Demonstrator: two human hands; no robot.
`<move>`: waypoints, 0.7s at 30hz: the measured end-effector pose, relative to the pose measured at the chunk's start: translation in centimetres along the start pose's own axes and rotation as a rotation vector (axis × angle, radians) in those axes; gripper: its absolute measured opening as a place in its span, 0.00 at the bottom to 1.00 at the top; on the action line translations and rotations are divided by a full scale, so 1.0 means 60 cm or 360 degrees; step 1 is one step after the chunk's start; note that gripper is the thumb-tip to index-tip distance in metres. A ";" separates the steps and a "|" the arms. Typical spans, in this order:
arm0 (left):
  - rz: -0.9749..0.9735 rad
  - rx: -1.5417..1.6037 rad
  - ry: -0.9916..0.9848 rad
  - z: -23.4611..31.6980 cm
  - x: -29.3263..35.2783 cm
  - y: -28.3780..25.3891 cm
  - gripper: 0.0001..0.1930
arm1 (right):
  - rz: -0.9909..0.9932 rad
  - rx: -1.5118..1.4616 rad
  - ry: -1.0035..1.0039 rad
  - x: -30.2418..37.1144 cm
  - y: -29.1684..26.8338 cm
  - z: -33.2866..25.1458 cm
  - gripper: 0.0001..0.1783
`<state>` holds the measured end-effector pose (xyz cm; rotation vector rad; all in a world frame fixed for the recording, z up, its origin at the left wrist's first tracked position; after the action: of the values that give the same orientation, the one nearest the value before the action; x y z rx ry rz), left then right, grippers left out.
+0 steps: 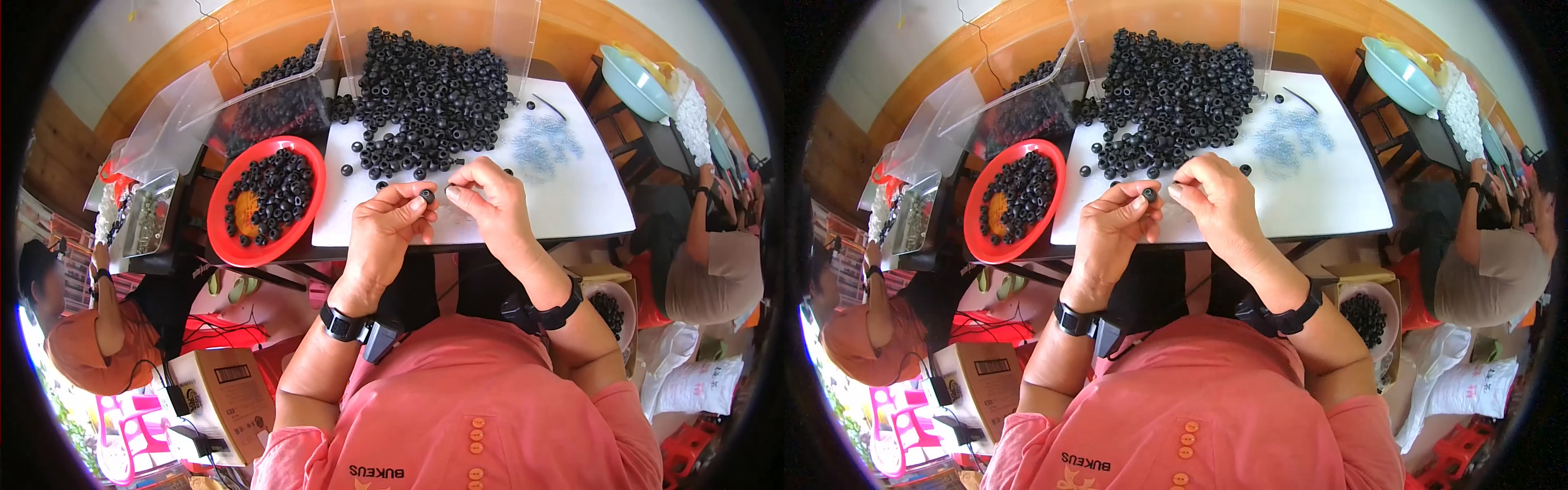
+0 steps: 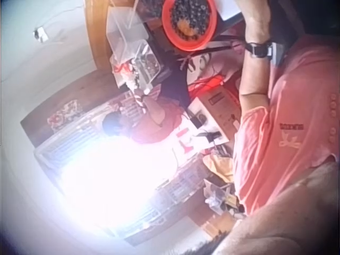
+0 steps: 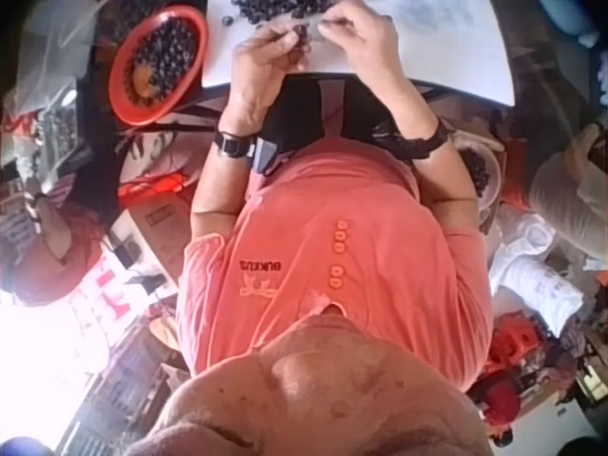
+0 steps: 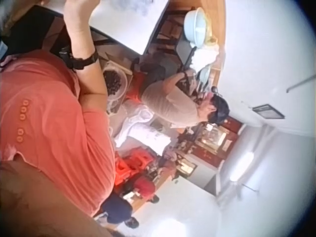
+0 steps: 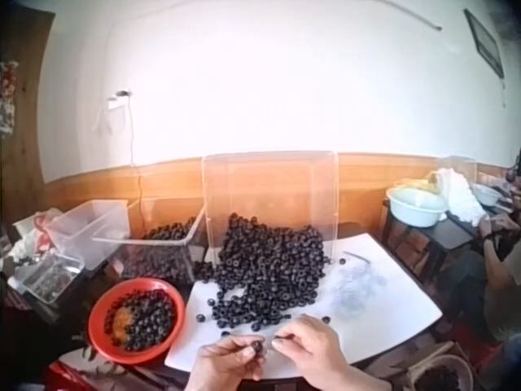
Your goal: Manual assembly of small black shoe components by threading them together or inserting small pins.
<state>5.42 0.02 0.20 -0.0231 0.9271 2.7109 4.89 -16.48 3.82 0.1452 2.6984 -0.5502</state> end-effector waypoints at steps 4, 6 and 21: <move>-0.0003 -0.0094 -0.0002 -0.003 -0.002 0.000 0.11 | -0.0030 -0.0127 -0.0046 -0.011 0.004 -0.024 0.05; 0.0009 -0.0107 -0.0001 -0.003 -0.001 0.001 0.10 | -0.0070 -0.0147 -0.0076 -0.014 0.008 -0.025 0.04; 0.0067 -0.0265 0.0068 -0.010 0.002 0.003 0.08 | -0.0370 -0.0290 0.0114 -0.012 0.016 -0.011 0.04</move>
<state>5.20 -0.43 -0.19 -0.0960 0.7181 2.8297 5.45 -15.37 4.34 -0.2040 2.8373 -0.3671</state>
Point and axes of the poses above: each hand's wrist, its own x-axis away from the middle knuckle, its own y-axis out of the palm, z = x × y, the point moved 5 cm from there along -x, towards the middle knuckle, and after that the axes turned 9 degrees about y, right-handed, at the moved point
